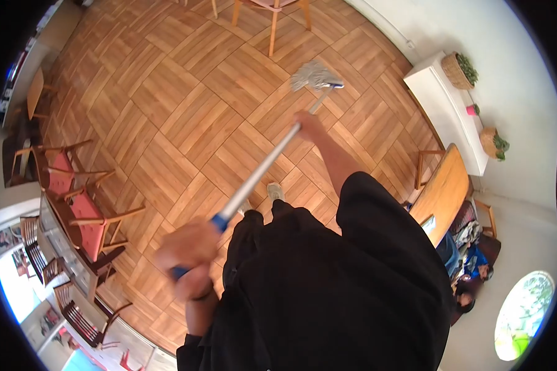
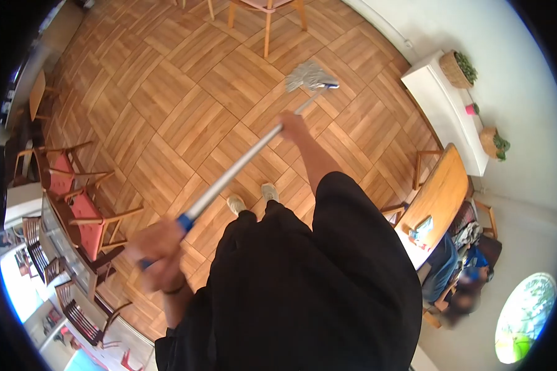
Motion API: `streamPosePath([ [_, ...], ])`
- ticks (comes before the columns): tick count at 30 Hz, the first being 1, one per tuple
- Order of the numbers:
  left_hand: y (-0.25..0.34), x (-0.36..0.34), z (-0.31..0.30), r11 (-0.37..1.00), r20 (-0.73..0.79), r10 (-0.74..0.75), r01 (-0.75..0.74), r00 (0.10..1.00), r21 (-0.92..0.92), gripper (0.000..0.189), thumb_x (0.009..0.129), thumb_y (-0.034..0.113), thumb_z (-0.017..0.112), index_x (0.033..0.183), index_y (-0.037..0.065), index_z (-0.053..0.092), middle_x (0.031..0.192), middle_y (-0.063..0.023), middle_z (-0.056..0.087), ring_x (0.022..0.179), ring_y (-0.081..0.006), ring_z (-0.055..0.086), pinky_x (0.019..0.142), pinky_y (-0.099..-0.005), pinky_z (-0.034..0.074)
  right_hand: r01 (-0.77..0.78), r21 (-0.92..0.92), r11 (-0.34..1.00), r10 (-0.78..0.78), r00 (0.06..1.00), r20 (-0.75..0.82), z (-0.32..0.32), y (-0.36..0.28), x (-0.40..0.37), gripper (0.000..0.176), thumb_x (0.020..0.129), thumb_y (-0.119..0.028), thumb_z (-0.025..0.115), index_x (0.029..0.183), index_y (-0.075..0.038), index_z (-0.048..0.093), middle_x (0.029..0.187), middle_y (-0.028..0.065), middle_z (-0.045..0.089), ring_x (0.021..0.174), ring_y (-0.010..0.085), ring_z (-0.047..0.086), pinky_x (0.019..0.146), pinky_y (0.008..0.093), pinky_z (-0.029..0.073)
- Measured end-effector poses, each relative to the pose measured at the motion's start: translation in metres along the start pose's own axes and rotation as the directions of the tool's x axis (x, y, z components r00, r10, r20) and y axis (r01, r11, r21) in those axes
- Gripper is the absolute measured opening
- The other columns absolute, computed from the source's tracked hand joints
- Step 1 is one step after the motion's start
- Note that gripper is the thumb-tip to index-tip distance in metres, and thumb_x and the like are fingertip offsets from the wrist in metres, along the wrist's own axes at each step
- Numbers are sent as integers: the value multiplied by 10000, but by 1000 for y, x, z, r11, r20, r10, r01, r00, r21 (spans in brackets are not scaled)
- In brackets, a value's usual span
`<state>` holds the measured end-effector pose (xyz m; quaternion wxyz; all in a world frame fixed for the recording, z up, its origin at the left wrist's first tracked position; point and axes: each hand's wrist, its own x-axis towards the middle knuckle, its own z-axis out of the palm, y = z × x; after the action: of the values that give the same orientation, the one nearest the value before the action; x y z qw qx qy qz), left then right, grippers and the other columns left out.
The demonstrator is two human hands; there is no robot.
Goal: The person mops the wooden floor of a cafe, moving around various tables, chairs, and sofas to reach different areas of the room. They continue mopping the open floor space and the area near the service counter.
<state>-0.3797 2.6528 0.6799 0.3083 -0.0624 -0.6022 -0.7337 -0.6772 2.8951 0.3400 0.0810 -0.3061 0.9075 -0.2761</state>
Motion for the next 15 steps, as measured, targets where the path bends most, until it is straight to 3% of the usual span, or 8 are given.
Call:
streamPosePath([
  [1, -24, -4, 9, 997, 29, -40, 42, 999, -63, 296, 799, 202, 643, 589, 81, 471, 504, -63, 505, 435, -214, 488, 509, -367, 387, -101, -43, 994, 97, 992, -81, 0, 21, -4, 179, 738, -149, 722, 844, -85, 593, 956, 137, 622, 889, 379, 621, 773, 470, 504],
  [5, -32, 1, -19, 983, 117, -79, 97, 990, -153, 246, 776, 153, 634, 610, 57, 481, 537, -83, 526, 468, -225, 506, 553, -396, 427, -315, -202, 927, 335, 939, 72, -12, 9, -6, 252, 757, -218, 738, 934, -114, 592, 1011, 128, 625, 988, 371, 610, 821, 472, 506],
  [9, 25, 21, -103, 999, 141, -18, 23, 990, -37, 246, 748, 153, 632, 573, 56, 489, 491, -84, 508, 405, -229, 488, 460, -361, 377, -224, -173, 959, 236, 970, 55, 35, -84, 5, 229, 805, -309, 709, 847, -94, 640, 984, 139, 628, 967, 363, 624, 815, 471, 515],
  [11, 69, 27, -158, 989, 220, 26, -57, 975, 133, 277, 759, 202, 614, 531, 78, 517, 438, -57, 485, 363, -217, 469, 414, -352, 344, -166, -75, 983, 171, 984, 60, 56, -149, 12, 181, 800, -284, 700, 810, -110, 653, 908, 135, 641, 939, 351, 633, 804, 461, 522],
  [12, 91, 31, -187, 973, 371, 40, -120, 928, 195, 243, 754, 239, 578, 584, 119, 451, 488, -28, 466, 389, -192, 407, 436, -333, 350, -150, -139, 979, 160, 985, 65, 67, -185, 14, 132, 778, -260, 701, 761, -135, 664, 843, 100, 655, 885, 330, 648, 758, 454, 530],
  [13, 118, 12, -237, 975, 349, 89, -154, 933, 163, 220, 758, 238, 580, 599, 140, 464, 508, -27, 476, 408, -201, 439, 430, -338, 351, -36, -60, 998, 44, 989, 140, 83, -206, 13, 77, 754, -246, 712, 772, -174, 693, 839, 61, 672, 849, 311, 658, 708, 445, 532],
  [14, 145, -8, -288, 973, 327, 139, -191, 935, 131, 197, 763, 236, 582, 613, 161, 477, 527, -27, 485, 428, -209, 471, 424, -343, 351, -132, 0, 991, 126, 953, 274, 56, -255, 12, 69, 734, -215, 713, 802, -208, 720, 860, 38, 677, 829, 297, 660, 686, 429, 532],
  [15, 171, -27, -339, 968, 304, 188, -228, 934, 102, 175, 767, 234, 583, 627, 182, 491, 547, -26, 495, 447, -218, 502, 417, -348, 351, 114, 97, 989, -133, 967, 218, 85, -262, 6, 78, 741, -202, 700, 816, -200, 721, 828, 61, 669, 818, 307, 657, 684, 434, 528],
])
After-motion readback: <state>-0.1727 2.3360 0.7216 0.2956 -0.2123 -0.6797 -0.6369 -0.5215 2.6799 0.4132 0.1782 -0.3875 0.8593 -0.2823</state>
